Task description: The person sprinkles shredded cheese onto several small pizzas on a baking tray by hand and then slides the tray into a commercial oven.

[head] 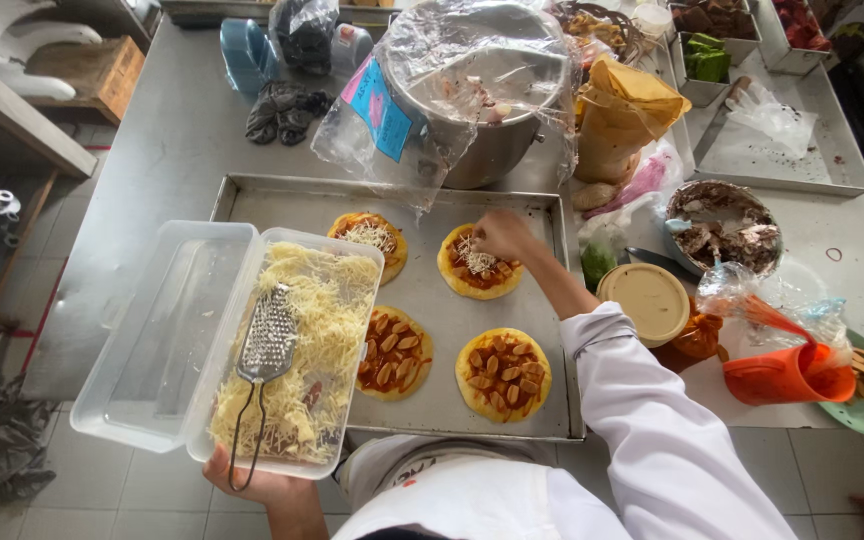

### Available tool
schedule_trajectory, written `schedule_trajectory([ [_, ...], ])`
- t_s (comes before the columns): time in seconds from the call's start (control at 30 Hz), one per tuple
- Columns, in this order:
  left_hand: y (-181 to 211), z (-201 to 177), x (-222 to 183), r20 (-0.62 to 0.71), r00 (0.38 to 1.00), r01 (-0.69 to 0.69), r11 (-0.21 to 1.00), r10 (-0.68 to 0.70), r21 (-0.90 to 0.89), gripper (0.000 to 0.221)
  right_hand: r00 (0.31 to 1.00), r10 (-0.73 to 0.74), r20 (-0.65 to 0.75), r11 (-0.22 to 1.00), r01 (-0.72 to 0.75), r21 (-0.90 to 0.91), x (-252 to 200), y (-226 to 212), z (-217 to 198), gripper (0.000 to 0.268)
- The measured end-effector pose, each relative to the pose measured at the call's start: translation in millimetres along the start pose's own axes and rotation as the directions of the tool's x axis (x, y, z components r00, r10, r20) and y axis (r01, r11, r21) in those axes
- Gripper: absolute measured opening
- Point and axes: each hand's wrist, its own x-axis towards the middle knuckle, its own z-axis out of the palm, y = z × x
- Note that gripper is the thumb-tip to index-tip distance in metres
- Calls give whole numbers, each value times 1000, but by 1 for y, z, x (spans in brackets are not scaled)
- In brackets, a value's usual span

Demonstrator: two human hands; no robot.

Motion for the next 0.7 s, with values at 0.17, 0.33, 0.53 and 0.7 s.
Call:
schedule_trajectory([
  [0.17,0,1,-5,6,999,51,998,-51,-41,87,993,-16,-114,999,19,29,5,-13,12,30],
  [0.33,3,4,-18,-4,999,43,999,-43,-18,86,956,-18,-292,997,-5,-78,-2,-1,14,19],
  [0.53,1,-3,-21,16,999,50,993,-49,-103,86,948,11,-319,1000,-16,-11,-1,2,13,16],
  [0.7,2,2,-26,-9,999,43,989,-45,-141,86,954,66,-294,997,-78,-29,-15,0,4,18],
])
